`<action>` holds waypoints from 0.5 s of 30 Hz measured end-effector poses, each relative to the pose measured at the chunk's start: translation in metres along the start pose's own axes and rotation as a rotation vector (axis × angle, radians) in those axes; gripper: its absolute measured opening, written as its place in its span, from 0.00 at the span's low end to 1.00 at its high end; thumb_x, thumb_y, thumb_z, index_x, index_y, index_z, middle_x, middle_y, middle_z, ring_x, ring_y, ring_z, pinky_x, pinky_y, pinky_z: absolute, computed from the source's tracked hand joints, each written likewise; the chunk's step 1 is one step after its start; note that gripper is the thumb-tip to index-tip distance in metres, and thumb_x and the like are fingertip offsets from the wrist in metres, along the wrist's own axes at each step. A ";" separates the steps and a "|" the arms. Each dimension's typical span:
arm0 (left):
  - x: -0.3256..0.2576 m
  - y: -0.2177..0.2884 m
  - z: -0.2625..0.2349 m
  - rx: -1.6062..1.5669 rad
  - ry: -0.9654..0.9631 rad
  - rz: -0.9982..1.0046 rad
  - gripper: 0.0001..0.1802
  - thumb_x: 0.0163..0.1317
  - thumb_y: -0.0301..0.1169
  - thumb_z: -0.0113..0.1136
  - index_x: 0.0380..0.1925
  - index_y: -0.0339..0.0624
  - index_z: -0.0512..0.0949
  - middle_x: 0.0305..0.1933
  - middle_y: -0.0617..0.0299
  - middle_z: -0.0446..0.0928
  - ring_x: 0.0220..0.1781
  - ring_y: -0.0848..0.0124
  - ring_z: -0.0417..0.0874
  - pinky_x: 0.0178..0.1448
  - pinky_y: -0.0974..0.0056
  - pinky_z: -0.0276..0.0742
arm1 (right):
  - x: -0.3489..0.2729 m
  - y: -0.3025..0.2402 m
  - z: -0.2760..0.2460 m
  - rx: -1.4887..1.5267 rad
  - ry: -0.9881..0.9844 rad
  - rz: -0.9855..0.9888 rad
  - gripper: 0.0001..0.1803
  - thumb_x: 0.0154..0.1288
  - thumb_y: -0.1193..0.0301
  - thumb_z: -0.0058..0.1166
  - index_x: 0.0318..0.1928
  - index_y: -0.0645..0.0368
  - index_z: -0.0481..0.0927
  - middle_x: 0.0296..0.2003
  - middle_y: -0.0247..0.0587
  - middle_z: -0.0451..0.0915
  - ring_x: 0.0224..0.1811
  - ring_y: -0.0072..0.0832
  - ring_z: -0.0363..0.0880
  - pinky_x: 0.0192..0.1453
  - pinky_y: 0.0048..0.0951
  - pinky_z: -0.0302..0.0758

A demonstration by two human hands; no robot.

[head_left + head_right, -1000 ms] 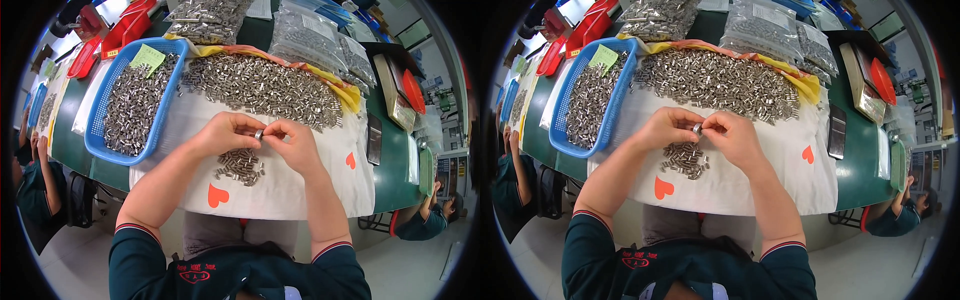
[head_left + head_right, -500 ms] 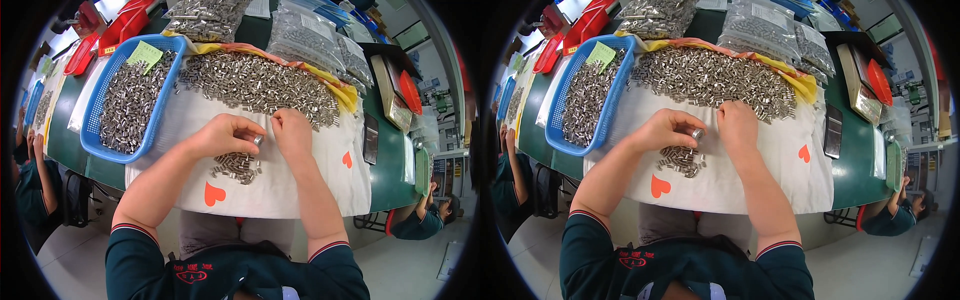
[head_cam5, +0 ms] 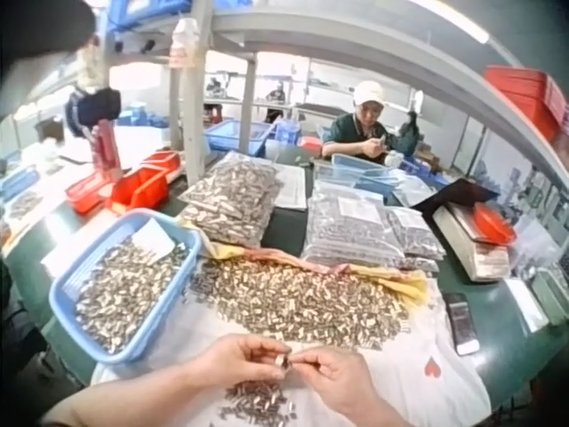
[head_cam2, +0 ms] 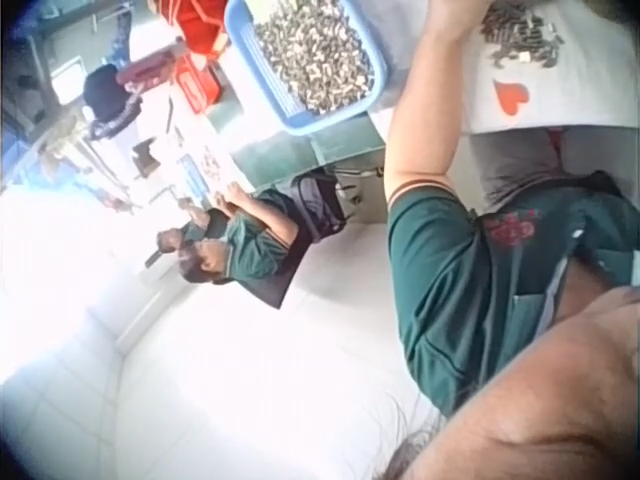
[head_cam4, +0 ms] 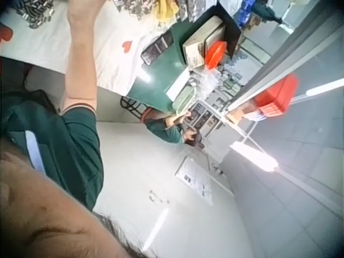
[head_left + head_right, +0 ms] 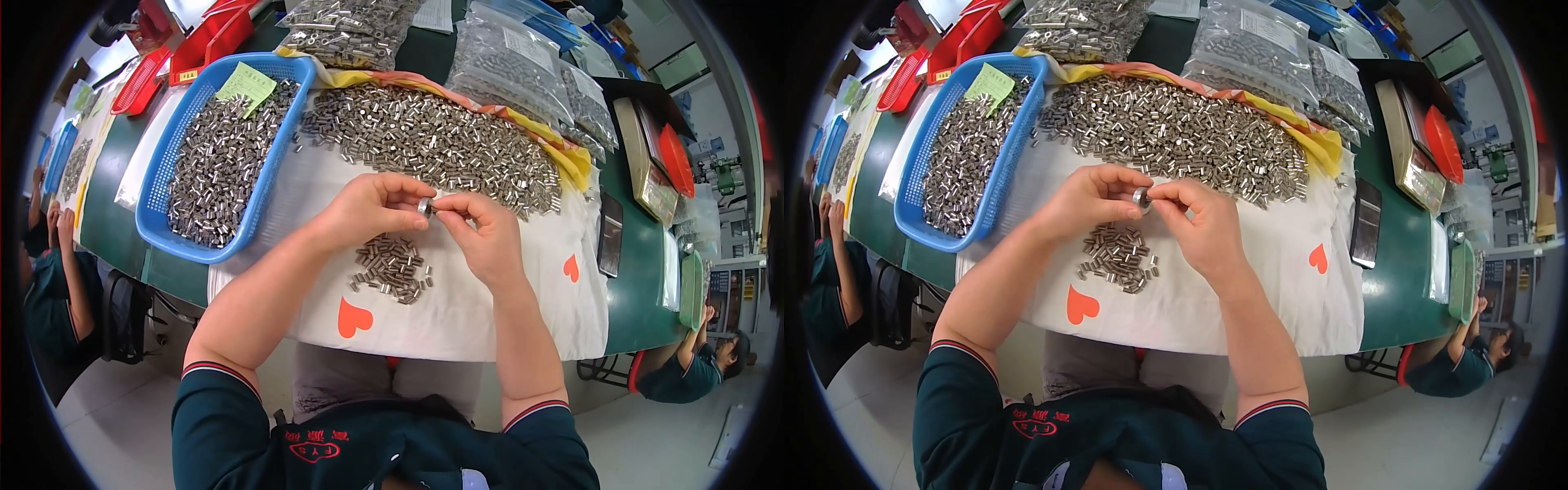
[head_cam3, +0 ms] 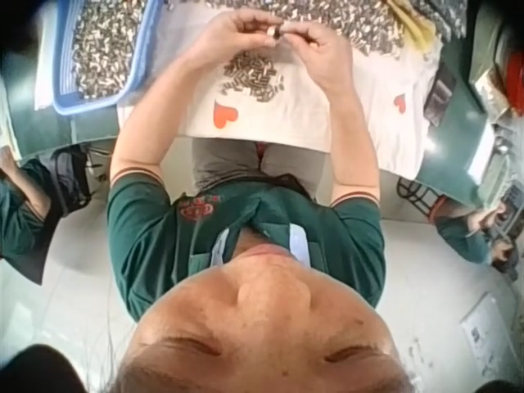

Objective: Sorting and inspecting small metal hardware components at an industrial workbench.

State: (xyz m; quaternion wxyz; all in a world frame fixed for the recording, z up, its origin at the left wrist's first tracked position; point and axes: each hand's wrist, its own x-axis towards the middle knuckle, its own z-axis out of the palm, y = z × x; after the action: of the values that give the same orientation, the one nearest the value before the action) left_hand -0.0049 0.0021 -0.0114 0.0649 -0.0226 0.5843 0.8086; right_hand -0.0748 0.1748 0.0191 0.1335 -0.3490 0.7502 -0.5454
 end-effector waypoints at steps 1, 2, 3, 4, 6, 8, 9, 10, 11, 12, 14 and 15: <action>0.001 0.000 0.001 0.001 0.004 -0.006 0.20 0.50 0.21 0.61 0.46 0.34 0.72 0.36 0.64 0.75 0.37 0.80 0.76 0.42 0.75 0.74 | -0.001 -0.002 -0.001 -0.041 -0.008 -0.011 0.05 0.51 0.79 0.54 0.31 0.63 0.77 0.28 0.35 0.78 0.28 0.19 0.74 0.32 0.19 0.70; 0.001 0.000 0.001 0.002 0.007 -0.011 0.20 0.50 0.21 0.61 0.46 0.34 0.72 0.36 0.64 0.76 0.37 0.80 0.76 0.42 0.75 0.74 | -0.001 -0.003 -0.001 -0.083 -0.017 -0.023 0.04 0.51 0.79 0.54 0.31 0.63 0.77 0.28 0.35 0.78 0.29 0.20 0.75 0.32 0.19 0.70; 0.000 0.001 0.001 0.002 0.008 -0.012 0.20 0.50 0.21 0.61 0.46 0.34 0.72 0.36 0.64 0.76 0.37 0.80 0.76 0.42 0.75 0.74 | -0.001 -0.003 0.000 -0.082 -0.018 -0.022 0.04 0.51 0.79 0.54 0.31 0.63 0.77 0.28 0.35 0.78 0.29 0.20 0.75 0.32 0.19 0.70; -0.001 0.001 0.001 0.005 0.011 -0.009 0.20 0.50 0.21 0.61 0.45 0.34 0.72 0.37 0.64 0.76 0.37 0.80 0.76 0.42 0.75 0.74 | -0.001 -0.003 0.001 -0.101 -0.005 -0.046 0.04 0.51 0.79 0.54 0.31 0.62 0.77 0.27 0.36 0.77 0.28 0.22 0.75 0.32 0.21 0.70; -0.002 0.001 0.001 0.008 0.017 -0.005 0.20 0.50 0.21 0.61 0.45 0.34 0.72 0.37 0.63 0.76 0.37 0.80 0.76 0.41 0.75 0.74 | -0.002 -0.004 0.004 -0.120 0.005 -0.071 0.05 0.50 0.80 0.53 0.30 0.62 0.77 0.25 0.36 0.76 0.27 0.24 0.75 0.31 0.23 0.71; -0.002 0.002 0.001 0.040 0.022 0.004 0.19 0.50 0.21 0.61 0.45 0.34 0.73 0.36 0.63 0.76 0.37 0.80 0.76 0.41 0.75 0.74 | -0.003 -0.005 0.006 -0.303 0.039 -0.192 0.05 0.47 0.80 0.53 0.29 0.61 0.75 0.23 0.38 0.74 0.26 0.30 0.74 0.30 0.26 0.71; -0.001 0.002 0.002 0.039 0.023 0.004 0.19 0.50 0.21 0.61 0.45 0.34 0.73 0.36 0.63 0.76 0.37 0.80 0.76 0.41 0.75 0.74 | -0.003 -0.004 0.008 -0.303 0.038 -0.192 0.05 0.47 0.80 0.53 0.29 0.61 0.75 0.23 0.38 0.74 0.26 0.30 0.74 0.30 0.26 0.71; 0.000 0.002 0.005 0.065 0.047 0.000 0.19 0.50 0.21 0.61 0.45 0.34 0.73 0.36 0.64 0.76 0.36 0.80 0.76 0.41 0.75 0.74 | -0.003 -0.003 0.010 -0.413 0.100 -0.304 0.05 0.47 0.80 0.53 0.28 0.61 0.75 0.22 0.39 0.74 0.25 0.32 0.73 0.30 0.28 0.71; 0.000 0.002 0.006 0.092 0.072 -0.004 0.19 0.50 0.21 0.61 0.45 0.34 0.74 0.35 0.64 0.76 0.36 0.80 0.76 0.41 0.75 0.74 | -0.003 -0.002 0.012 -0.522 0.163 -0.416 0.05 0.46 0.80 0.53 0.28 0.61 0.74 0.22 0.40 0.73 0.25 0.34 0.72 0.30 0.29 0.70; 0.000 0.001 0.006 0.091 0.071 -0.004 0.19 0.50 0.21 0.61 0.45 0.34 0.74 0.35 0.64 0.76 0.36 0.80 0.76 0.41 0.75 0.74 | -0.004 -0.002 0.013 -0.523 0.163 -0.415 0.05 0.46 0.80 0.53 0.28 0.61 0.74 0.22 0.40 0.73 0.25 0.34 0.72 0.30 0.29 0.70; -0.001 0.001 0.006 0.092 0.090 -0.003 0.19 0.50 0.21 0.61 0.44 0.33 0.73 0.36 0.62 0.77 0.36 0.79 0.76 0.40 0.75 0.75 | -0.005 -0.002 0.014 -0.451 0.125 -0.309 0.04 0.48 0.78 0.55 0.28 0.61 0.75 0.24 0.40 0.75 0.26 0.32 0.74 0.30 0.27 0.71; -0.002 0.001 0.005 0.093 0.094 -0.002 0.19 0.50 0.21 0.61 0.44 0.33 0.73 0.36 0.62 0.77 0.36 0.79 0.76 0.40 0.75 0.75 | -0.004 -0.003 0.012 -0.448 0.122 -0.312 0.04 0.48 0.78 0.55 0.28 0.61 0.75 0.24 0.40 0.75 0.26 0.32 0.74 0.30 0.27 0.71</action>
State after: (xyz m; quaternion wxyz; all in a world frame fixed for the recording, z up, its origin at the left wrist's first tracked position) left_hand -0.0031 0.0062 -0.0084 0.0391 -0.0582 0.6236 0.7786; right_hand -0.0634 0.1685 0.0163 -0.0781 -0.4476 0.7959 -0.4000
